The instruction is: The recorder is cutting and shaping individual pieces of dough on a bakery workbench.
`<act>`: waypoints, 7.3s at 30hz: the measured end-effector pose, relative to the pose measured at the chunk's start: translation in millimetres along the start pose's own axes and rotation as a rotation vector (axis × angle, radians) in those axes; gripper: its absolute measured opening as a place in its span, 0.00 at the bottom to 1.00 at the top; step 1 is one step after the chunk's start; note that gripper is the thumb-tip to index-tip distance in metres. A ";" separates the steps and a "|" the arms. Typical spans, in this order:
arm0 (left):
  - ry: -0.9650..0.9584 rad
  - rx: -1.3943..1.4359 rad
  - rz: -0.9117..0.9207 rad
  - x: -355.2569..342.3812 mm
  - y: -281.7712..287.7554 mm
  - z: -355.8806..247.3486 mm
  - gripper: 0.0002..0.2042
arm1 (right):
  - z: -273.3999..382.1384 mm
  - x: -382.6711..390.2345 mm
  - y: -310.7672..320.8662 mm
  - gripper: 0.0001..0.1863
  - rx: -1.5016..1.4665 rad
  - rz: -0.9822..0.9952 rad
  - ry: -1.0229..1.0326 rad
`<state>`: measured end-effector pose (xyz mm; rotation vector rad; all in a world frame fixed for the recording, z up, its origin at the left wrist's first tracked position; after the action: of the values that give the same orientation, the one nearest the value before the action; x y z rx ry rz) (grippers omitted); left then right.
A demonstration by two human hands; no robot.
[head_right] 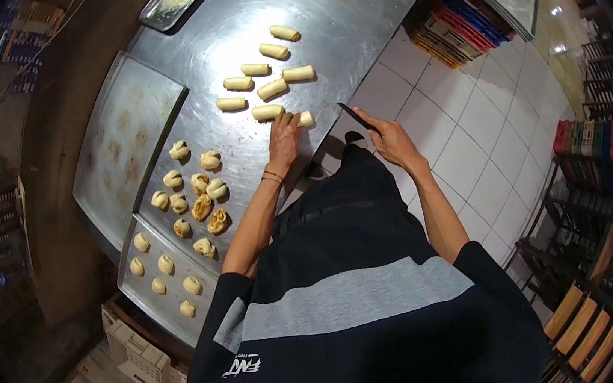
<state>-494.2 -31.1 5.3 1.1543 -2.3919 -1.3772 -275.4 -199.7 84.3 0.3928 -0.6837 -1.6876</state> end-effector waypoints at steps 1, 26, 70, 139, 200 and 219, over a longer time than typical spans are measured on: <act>0.020 -0.048 -0.031 -2.4 -2.8 -4.0 0.15 | -3.4 0.5 5.3 0.36 0.000 -0.009 -0.011; 0.159 -0.086 -0.210 -160.6 -116.8 -91.2 0.14 | -95.9 -137.6 172.9 0.35 0.057 0.272 -0.061; 0.868 0.192 -0.679 159.4 40.0 8.6 0.22 | 4.2 -130.4 31.4 0.41 0.152 0.422 0.222; 0.888 0.373 -0.516 76.8 20.9 66.6 0.13 | 25.8 -62.4 -175.7 0.41 0.419 0.492 0.509; 0.264 -0.256 -0.303 16.9 63.8 48.4 0.13 | -24.3 -76.7 36.3 0.35 0.046 0.176 -0.052; 0.481 -0.158 -0.164 -11.6 15.6 -27.4 0.37 | -75.7 -121.3 104.3 0.35 0.008 0.156 -0.006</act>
<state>-481.7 -37.3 35.8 1.4641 -1.8589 -1.1405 -122.1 -111.4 79.1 0.3313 -0.7080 -1.5393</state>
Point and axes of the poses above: each hand's wrist, its own x-axis away from the middle knuckle, its own y-axis out of the back of the hand, z = x × y, the point moved 3 cm from there along -x, towards the middle knuckle
